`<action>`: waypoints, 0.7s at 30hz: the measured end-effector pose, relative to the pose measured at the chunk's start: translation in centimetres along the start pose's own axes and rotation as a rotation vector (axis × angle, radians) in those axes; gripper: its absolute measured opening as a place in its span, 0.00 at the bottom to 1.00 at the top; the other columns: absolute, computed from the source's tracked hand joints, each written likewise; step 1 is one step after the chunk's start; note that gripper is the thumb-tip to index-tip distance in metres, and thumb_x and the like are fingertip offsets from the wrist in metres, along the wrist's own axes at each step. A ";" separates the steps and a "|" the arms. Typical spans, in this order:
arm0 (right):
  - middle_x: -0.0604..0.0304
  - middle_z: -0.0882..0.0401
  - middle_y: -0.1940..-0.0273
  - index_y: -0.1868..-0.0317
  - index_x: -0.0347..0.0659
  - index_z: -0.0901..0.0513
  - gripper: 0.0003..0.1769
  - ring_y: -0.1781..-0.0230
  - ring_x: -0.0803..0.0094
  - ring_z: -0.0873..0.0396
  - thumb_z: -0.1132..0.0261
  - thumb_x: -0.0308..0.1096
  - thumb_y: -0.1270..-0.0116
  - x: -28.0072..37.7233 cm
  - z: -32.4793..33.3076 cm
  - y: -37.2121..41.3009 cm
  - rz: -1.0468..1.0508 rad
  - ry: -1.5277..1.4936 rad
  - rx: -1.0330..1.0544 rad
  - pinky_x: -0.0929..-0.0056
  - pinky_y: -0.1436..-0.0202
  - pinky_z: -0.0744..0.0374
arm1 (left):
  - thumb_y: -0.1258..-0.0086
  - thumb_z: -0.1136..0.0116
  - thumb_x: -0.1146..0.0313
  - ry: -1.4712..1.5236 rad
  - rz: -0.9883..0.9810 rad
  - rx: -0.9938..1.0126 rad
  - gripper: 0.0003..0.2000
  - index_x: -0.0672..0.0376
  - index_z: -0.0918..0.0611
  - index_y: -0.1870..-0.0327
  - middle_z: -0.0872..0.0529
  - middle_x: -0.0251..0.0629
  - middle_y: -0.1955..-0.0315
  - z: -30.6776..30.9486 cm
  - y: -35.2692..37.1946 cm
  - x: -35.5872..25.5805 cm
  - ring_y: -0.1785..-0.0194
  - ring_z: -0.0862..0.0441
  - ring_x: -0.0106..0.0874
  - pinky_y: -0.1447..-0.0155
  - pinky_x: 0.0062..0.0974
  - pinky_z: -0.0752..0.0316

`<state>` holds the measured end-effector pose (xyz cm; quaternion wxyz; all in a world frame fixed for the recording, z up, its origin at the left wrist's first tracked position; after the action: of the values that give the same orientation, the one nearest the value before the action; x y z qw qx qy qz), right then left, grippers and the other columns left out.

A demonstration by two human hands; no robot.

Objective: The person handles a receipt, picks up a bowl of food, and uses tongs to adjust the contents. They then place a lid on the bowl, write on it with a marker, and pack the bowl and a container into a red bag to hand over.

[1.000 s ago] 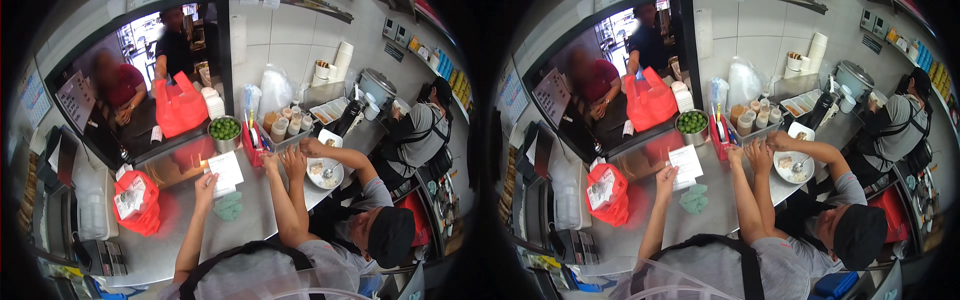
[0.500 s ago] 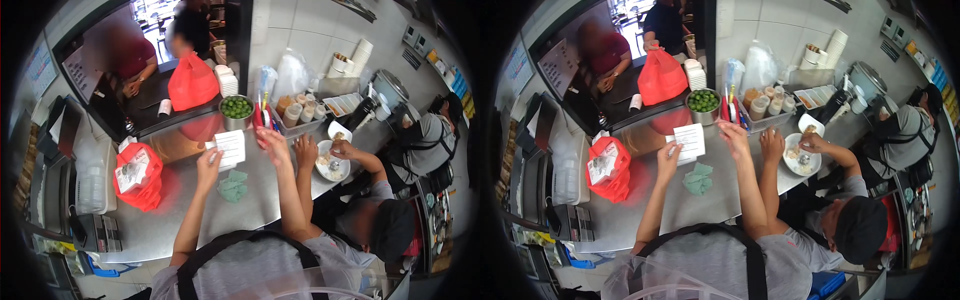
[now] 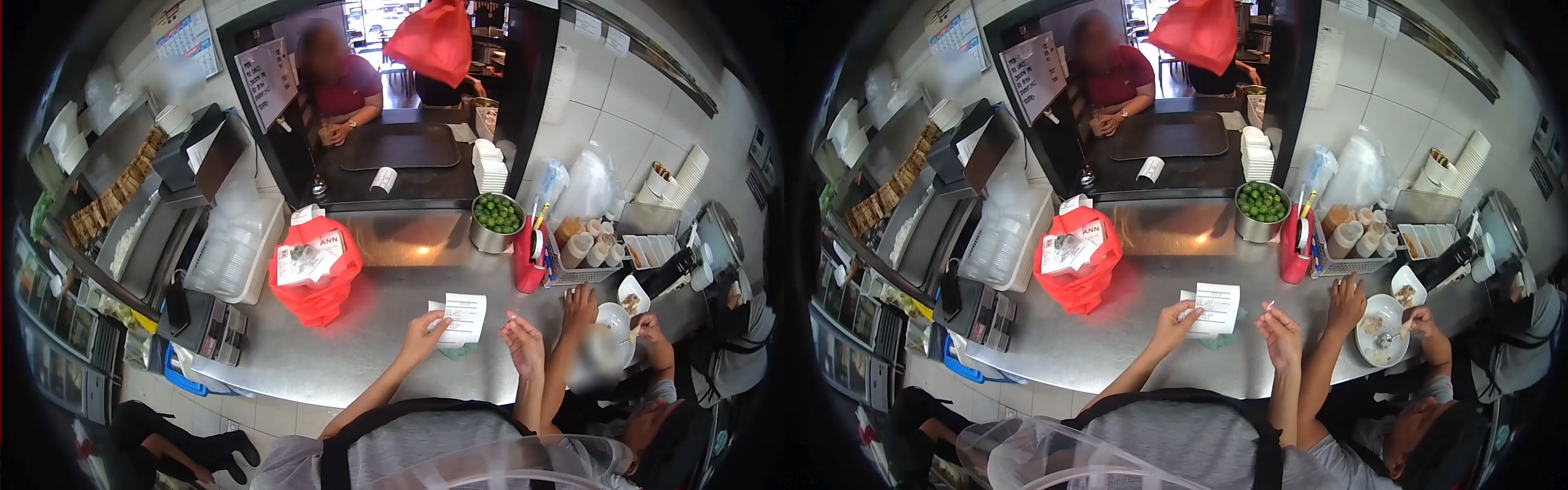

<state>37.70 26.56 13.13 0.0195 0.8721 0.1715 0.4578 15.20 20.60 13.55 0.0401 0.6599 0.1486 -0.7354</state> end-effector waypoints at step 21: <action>0.57 0.25 0.48 0.65 0.43 0.21 0.02 0.46 0.69 0.29 0.38 0.29 0.38 0.3 -6.1 -2.4 -0.063 -0.032 0.133 0.67 0.44 0.31 | 0.36 0.44 0.71 -0.030 0.042 -0.162 0.10 0.64 0.22 0.55 0.19 0.43 0.59 2.2 1.2 1.1 0.59 0.21 0.29 0.60 0.24 0.25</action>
<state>32.24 28.20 16.49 -0.0214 0.8728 0.2287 0.4307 13.29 19.03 12.46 0.1111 0.6462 0.1930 -0.7299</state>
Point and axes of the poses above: each hand's wrist, its own y-axis away from the middle knuckle, its own z-axis out of the back of the hand, x = y × z, the point moved 6 cm from there along -y, towards the middle knuckle
